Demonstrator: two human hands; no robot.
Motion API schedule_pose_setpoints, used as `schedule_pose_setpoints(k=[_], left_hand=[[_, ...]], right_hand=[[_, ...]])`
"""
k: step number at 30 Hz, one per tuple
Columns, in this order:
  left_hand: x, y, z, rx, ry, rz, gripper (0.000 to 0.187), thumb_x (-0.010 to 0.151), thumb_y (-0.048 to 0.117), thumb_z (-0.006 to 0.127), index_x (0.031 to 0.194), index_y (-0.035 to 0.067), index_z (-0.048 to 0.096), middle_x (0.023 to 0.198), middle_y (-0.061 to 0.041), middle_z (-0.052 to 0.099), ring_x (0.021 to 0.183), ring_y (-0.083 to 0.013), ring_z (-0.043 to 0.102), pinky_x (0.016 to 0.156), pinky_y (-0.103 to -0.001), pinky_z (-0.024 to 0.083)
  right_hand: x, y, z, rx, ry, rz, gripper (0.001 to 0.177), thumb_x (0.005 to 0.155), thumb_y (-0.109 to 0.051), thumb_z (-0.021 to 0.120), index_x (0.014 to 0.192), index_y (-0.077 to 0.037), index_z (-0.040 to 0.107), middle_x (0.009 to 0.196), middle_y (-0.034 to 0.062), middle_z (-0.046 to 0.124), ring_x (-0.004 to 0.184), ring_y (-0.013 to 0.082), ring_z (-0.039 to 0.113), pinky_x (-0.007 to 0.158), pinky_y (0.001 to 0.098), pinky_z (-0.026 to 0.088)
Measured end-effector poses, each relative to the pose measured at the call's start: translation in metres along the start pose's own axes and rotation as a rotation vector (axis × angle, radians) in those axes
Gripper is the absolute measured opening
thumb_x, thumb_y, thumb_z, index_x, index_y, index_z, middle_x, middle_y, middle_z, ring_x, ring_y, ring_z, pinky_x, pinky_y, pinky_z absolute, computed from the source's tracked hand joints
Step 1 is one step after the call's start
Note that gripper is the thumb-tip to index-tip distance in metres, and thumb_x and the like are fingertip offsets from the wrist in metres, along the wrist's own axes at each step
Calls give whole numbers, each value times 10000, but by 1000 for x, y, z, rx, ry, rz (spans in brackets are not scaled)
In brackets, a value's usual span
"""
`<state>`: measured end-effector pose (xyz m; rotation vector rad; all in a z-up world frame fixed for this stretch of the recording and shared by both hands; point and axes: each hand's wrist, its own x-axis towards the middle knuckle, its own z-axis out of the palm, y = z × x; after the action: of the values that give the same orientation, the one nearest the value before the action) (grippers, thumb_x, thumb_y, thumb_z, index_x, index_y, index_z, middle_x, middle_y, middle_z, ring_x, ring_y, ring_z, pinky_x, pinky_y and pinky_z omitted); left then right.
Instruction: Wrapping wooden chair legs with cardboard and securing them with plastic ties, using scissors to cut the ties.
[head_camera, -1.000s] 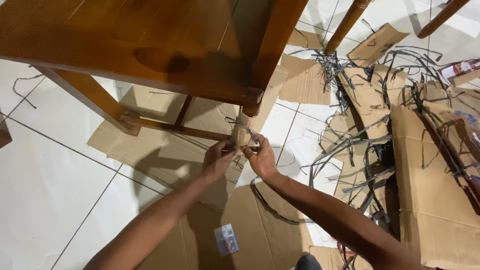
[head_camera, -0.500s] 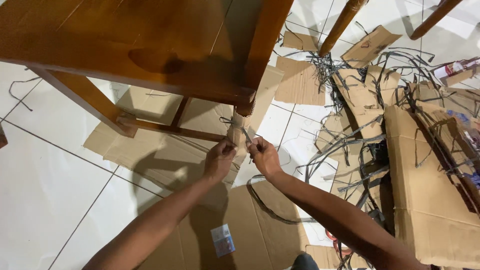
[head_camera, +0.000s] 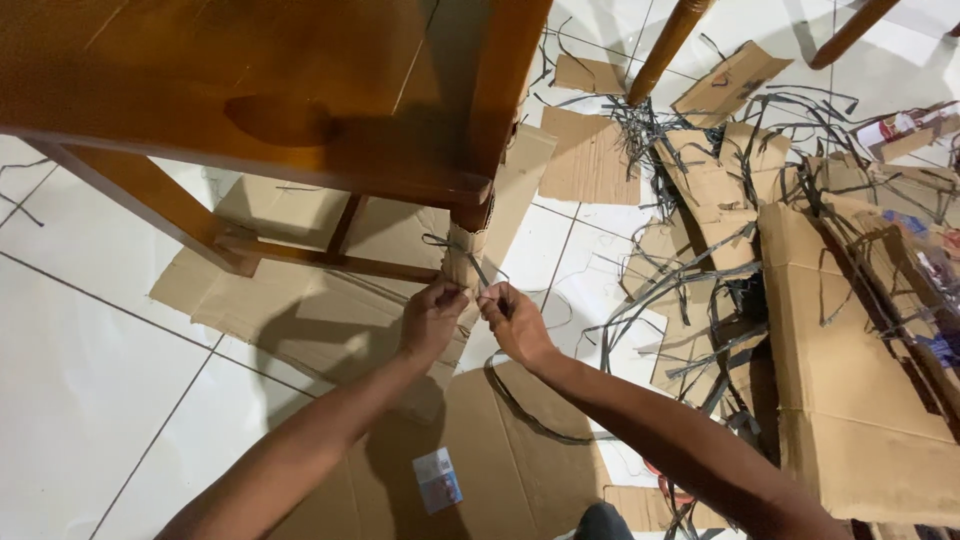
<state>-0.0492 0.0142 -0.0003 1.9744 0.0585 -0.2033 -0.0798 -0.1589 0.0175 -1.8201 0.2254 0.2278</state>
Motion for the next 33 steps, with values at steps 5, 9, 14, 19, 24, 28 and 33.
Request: schedule_pose_setpoints(k=[5,9,14,19,24,28,33], left_hand=[[-14,15,-2,-38,-33,-30,290,906,368,762,989,91,784,939,-140,781,1028,-351,743,895,-488,561],[-20,32,-8,-35,-100,-59,287,924,385,701,948,111,782,835,-103,766,906,-297,752,806,-432,552],[-17,19,-2,-128,-104,-2,235,928,322,717,900,94,764,796,-110,730,835,-243,693,790,-416,538],[-28,22,-3,-288,-95,36,163,922,202,722,802,92,736,714,-51,666,778,-137,602,750,-339,518],[-43,50,-18,-459,-104,102,110,939,69,741,868,-9,709,696,-108,685,726,-162,607,734,-337,516],[-28,31,-7,-411,-128,56,127,894,90,775,924,-20,717,694,-130,705,713,-171,642,729,-341,508],[-50,63,-24,-426,-116,-25,95,892,63,761,963,13,723,708,-128,715,702,-169,651,694,-306,477]], right_hand=[[-13,-6,-5,-14,2,-1,130,967,-235,650,930,-118,694,702,51,698,631,173,649,678,316,538],[-21,-21,-7,21,-13,13,122,950,-196,652,909,-91,696,730,59,722,653,166,661,678,296,535],[-27,-28,-4,33,-38,16,141,946,-196,645,925,-72,708,747,68,734,658,159,672,677,295,533],[-36,-33,-2,25,-50,29,128,936,-179,627,906,-91,716,747,59,742,660,146,686,680,283,542],[-39,-29,2,47,-84,26,146,944,-172,618,938,-68,720,737,72,723,635,140,661,653,268,521],[-37,-24,0,45,-106,2,163,956,-186,626,921,-54,714,732,82,726,633,144,656,645,268,516],[-39,-17,-2,-156,-95,-178,172,965,-172,640,879,-51,726,713,137,736,611,233,640,633,343,528]])
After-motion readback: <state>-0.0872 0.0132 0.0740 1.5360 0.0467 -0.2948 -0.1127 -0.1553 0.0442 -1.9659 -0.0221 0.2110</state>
